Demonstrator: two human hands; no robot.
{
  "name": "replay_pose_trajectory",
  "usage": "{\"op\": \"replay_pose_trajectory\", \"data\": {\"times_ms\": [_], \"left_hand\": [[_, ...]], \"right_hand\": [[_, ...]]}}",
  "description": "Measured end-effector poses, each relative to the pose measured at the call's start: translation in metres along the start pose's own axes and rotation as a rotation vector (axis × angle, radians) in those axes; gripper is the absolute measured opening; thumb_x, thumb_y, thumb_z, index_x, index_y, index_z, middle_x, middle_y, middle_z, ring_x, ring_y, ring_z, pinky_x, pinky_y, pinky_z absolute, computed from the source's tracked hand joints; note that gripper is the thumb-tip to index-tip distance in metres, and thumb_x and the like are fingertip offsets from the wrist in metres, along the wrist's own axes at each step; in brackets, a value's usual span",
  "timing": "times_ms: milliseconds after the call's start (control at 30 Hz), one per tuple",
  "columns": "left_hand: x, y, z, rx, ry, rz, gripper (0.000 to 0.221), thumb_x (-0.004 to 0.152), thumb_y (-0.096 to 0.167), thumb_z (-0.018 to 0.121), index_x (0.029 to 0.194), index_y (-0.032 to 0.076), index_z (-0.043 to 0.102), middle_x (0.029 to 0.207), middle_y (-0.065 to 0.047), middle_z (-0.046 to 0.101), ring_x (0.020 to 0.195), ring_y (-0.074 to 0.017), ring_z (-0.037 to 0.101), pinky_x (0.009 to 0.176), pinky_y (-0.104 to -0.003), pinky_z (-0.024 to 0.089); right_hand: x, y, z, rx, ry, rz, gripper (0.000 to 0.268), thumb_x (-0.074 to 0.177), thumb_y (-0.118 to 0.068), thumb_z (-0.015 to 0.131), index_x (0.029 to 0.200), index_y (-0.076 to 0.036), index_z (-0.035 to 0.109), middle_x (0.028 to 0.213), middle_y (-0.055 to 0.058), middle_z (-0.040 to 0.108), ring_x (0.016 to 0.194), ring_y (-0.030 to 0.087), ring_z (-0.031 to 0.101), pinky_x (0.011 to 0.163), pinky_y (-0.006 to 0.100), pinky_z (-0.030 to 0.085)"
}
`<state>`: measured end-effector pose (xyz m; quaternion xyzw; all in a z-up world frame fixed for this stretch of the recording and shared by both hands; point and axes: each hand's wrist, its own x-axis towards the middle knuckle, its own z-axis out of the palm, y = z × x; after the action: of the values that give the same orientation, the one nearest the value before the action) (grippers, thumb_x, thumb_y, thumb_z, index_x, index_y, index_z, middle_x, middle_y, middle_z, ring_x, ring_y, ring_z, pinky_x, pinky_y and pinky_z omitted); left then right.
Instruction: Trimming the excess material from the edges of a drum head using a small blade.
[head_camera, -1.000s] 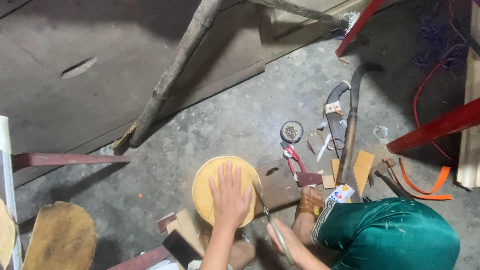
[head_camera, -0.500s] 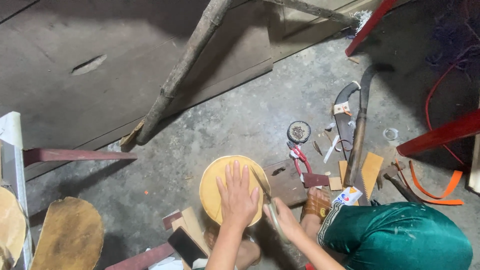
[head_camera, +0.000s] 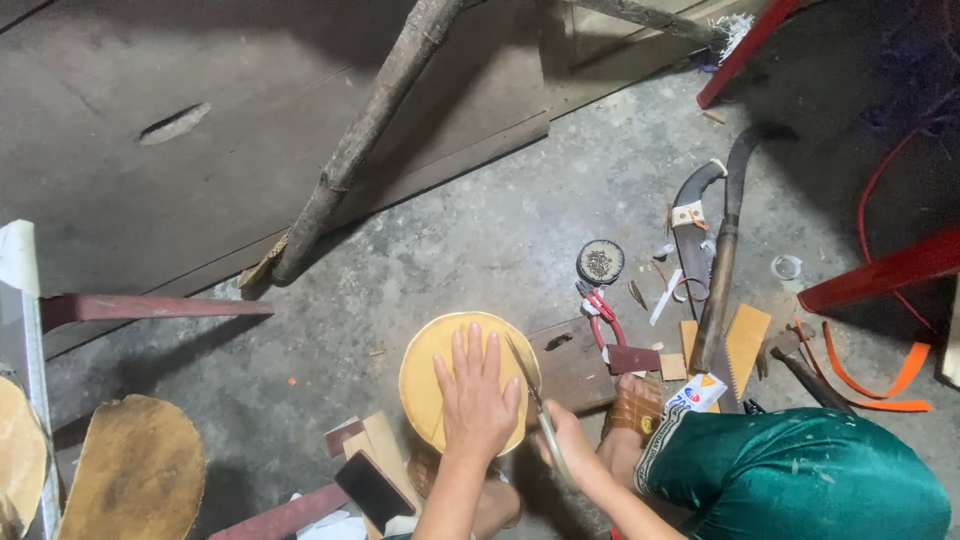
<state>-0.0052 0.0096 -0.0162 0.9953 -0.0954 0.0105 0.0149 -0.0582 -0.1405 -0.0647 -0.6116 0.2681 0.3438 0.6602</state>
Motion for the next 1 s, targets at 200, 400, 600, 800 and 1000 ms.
{"op": "replay_pose_trajectory", "data": {"times_ms": [200,400,600,800,1000], "left_hand": [[-0.001,-0.001,0.003,0.072,0.066,0.02,0.074,0.099,0.048,0.039,0.164,0.014,0.024,0.174,-0.013,0.01,0.16,-0.0358,0.004,0.122,-0.06,0.004],[0.001,-0.001,-0.003,0.05,0.045,0.008,0.073,0.099,0.045,0.04,0.163,0.014,0.025,0.174,-0.014,0.01,0.159,-0.0361,0.005,0.122,-0.06,0.004],[0.0,-0.001,-0.007,-0.086,-0.042,-0.008,0.074,0.096,0.042,0.047,0.161,0.013,0.031,0.172,-0.014,0.016,0.158,-0.0372,0.009,0.12,-0.064,0.007],[0.002,0.003,-0.015,-0.116,-0.121,-0.032,0.073,0.096,0.042,0.045,0.161,0.013,0.029,0.172,-0.014,0.013,0.158,-0.0371,0.004,0.12,-0.064,0.002],[0.002,0.001,-0.008,-0.106,-0.126,-0.042,0.074,0.097,0.041,0.045,0.162,0.012,0.026,0.172,-0.014,0.009,0.158,-0.0379,0.0,0.12,-0.064,0.0]], "right_hand": [[0.001,-0.016,-0.028,-0.398,-0.296,-0.176,0.068,0.078,-0.063,0.07,0.121,-0.014,0.051,0.118,0.003,0.062,0.109,0.012,0.058,0.093,0.031,0.053],[0.029,-0.007,-0.031,-0.484,-0.257,-0.175,0.049,0.084,-0.059,0.068,0.107,-0.018,0.055,0.09,-0.002,0.056,0.082,0.011,0.053,0.079,0.028,0.051],[0.009,0.007,-0.03,-0.436,-0.279,-0.353,0.077,0.082,-0.064,0.064,0.14,-0.017,0.048,0.13,0.006,0.066,0.115,0.019,0.067,0.103,0.044,0.056],[-0.028,-0.02,-0.023,-0.66,-0.103,-0.091,0.057,0.092,-0.054,0.055,0.139,-0.024,0.043,0.104,0.0,0.07,0.084,0.016,0.069,0.075,0.035,0.061],[-0.004,0.0,-0.013,-0.28,0.013,-0.181,0.024,0.091,-0.039,0.067,0.096,-0.018,0.056,0.088,-0.001,0.063,0.082,0.011,0.057,0.078,0.027,0.045]]}}
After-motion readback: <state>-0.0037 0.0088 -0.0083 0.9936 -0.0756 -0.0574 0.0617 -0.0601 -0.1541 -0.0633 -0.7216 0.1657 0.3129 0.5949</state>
